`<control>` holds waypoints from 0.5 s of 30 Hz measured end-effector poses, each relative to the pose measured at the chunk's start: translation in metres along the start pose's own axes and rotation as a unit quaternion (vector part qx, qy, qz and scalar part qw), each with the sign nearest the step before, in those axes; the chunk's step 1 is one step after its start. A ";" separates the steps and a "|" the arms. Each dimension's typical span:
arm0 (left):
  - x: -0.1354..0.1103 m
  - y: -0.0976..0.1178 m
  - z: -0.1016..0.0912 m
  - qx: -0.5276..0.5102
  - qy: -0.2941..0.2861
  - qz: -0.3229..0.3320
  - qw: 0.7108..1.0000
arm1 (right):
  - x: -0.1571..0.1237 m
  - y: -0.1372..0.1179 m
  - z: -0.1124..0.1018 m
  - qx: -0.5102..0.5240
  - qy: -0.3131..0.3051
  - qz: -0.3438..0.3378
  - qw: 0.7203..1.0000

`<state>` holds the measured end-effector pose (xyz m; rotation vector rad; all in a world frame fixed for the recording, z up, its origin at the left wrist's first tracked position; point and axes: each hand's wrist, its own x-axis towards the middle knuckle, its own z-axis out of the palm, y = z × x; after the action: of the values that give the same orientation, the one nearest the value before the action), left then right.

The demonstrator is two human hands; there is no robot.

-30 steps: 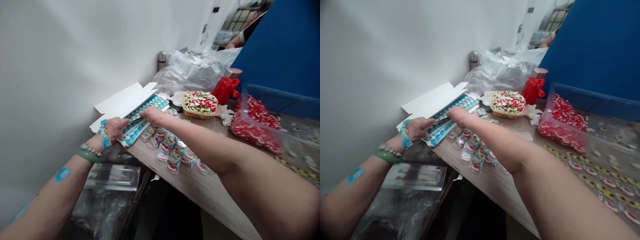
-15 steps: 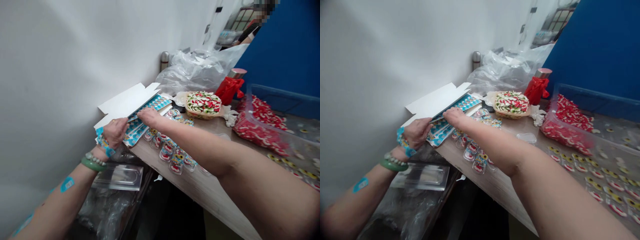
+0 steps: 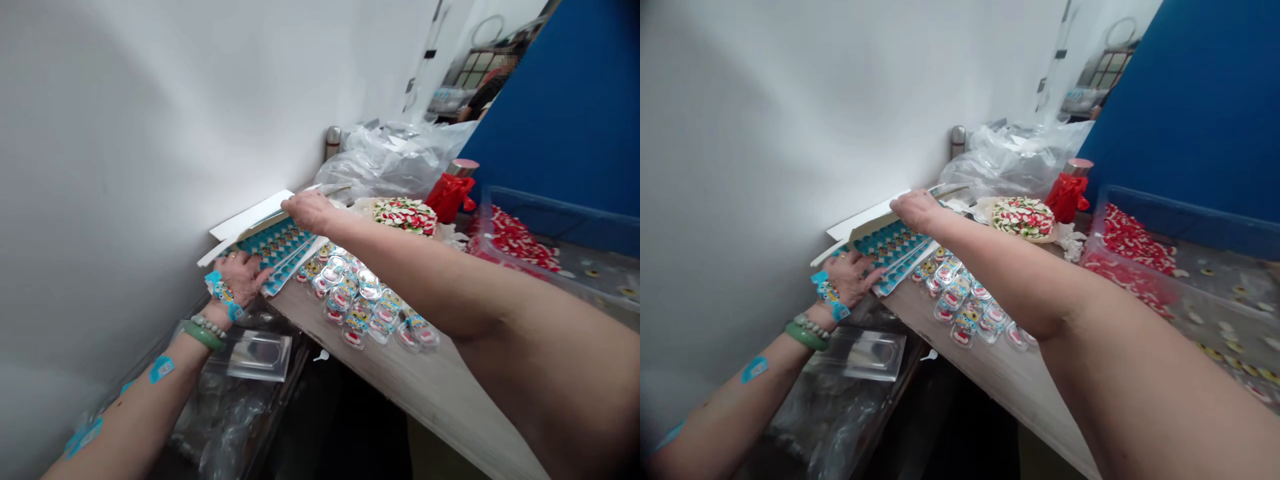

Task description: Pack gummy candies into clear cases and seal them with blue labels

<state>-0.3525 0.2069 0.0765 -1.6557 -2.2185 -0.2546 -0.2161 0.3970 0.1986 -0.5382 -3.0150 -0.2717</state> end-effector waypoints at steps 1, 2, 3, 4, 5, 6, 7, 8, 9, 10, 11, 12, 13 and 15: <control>0.003 0.000 0.004 -0.008 -0.022 0.008 1.000 | 0.000 0.002 -0.005 -0.008 0.010 0.005 1.000; 0.005 -0.001 0.008 -0.015 -0.040 0.010 0.999 | -0.001 0.003 -0.011 -0.018 0.020 0.003 1.000; 0.008 -0.001 0.012 -0.018 -0.055 0.007 0.998 | -0.002 0.005 -0.017 -0.028 0.029 -0.001 0.999; 0.011 -0.001 0.015 -0.019 -0.067 0.003 0.998 | -0.004 0.007 -0.024 -0.034 0.037 -0.005 0.999; 0.015 -0.001 0.017 -0.019 -0.081 0.003 0.996 | -0.005 0.009 -0.031 -0.040 0.044 -0.006 0.998; 0.018 -0.001 0.018 -0.015 -0.100 0.009 0.995 | -0.007 0.012 -0.040 -0.047 0.051 -0.005 0.998; 0.021 -0.001 0.018 -0.003 -0.124 0.024 0.992 | -0.008 0.015 -0.048 -0.053 0.059 -0.002 0.997; 0.025 0.000 0.017 0.014 -0.148 0.045 0.988 | -0.010 0.018 -0.057 -0.059 0.067 0.002 0.996; 0.028 0.000 0.016 0.032 -0.169 0.068 0.983 | -0.012 0.021 -0.065 -0.064 0.074 0.007 0.995; 0.031 0.001 0.014 0.048 -0.187 0.089 0.977 | -0.015 0.025 -0.073 -0.069 0.081 0.010 0.994; 0.033 0.002 0.012 0.059 -0.201 0.109 0.972 | -0.018 0.029 -0.081 -0.073 0.087 0.014 0.993; 0.036 0.004 0.010 0.064 -0.211 0.124 0.968 | -0.022 0.033 -0.089 -0.077 0.094 0.022 0.992; 0.038 0.005 0.008 0.063 -0.219 0.135 0.964 | -0.027 0.037 -0.096 -0.077 0.103 0.033 0.991; 0.042 0.009 0.004 0.060 -0.235 0.148 0.959 | -0.041 0.046 -0.111 -0.071 0.129 0.061 0.987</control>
<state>-0.3549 0.2480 0.0888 -2.1129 -2.1916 0.3841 -0.1579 0.4048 0.3111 -0.6416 -2.7156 -0.5100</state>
